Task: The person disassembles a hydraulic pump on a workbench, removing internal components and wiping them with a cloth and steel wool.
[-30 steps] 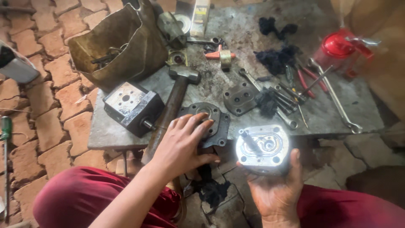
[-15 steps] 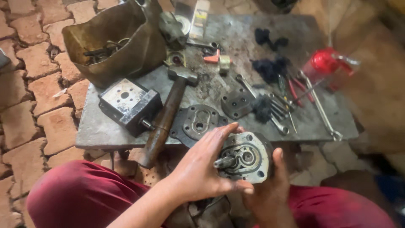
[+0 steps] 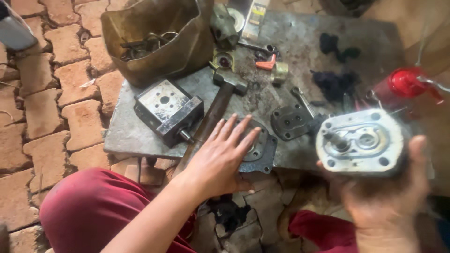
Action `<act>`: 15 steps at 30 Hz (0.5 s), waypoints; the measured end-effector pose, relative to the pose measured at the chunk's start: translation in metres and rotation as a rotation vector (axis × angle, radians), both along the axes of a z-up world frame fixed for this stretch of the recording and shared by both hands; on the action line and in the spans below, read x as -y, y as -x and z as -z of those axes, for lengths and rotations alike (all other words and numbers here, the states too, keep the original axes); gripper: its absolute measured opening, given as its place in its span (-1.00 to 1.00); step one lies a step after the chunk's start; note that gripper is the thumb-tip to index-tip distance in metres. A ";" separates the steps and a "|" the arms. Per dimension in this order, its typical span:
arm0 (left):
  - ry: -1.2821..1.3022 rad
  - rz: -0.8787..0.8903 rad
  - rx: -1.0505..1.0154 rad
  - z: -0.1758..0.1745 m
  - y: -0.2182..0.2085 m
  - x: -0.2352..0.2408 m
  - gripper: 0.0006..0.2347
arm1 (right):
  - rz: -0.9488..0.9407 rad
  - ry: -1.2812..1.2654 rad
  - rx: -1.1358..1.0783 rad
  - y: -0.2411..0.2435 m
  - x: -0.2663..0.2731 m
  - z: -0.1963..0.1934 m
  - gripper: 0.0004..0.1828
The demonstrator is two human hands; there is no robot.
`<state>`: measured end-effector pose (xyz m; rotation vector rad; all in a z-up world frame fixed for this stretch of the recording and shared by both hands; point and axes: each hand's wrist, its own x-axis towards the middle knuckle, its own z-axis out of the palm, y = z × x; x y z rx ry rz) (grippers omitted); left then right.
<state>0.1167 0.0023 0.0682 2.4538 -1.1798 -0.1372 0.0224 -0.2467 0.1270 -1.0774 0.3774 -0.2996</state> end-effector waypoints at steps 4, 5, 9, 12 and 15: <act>-0.278 0.102 -0.052 0.016 -0.032 0.029 0.23 | 0.095 -0.088 -0.118 0.010 -0.006 0.018 -0.09; -0.378 0.130 -0.080 0.018 -0.039 0.031 0.29 | 0.115 -0.106 -0.150 0.011 -0.005 0.020 -0.11; -0.397 0.205 -0.154 0.021 -0.050 0.038 0.26 | 0.096 -0.191 -0.109 0.018 0.004 0.025 -0.15; -0.374 0.255 -0.104 0.017 -0.051 0.035 0.19 | 0.110 -0.202 -0.080 0.024 0.010 0.023 -0.17; -0.290 0.266 -0.076 0.011 -0.053 0.035 0.15 | 0.173 -0.213 -0.073 0.026 0.014 0.019 -0.16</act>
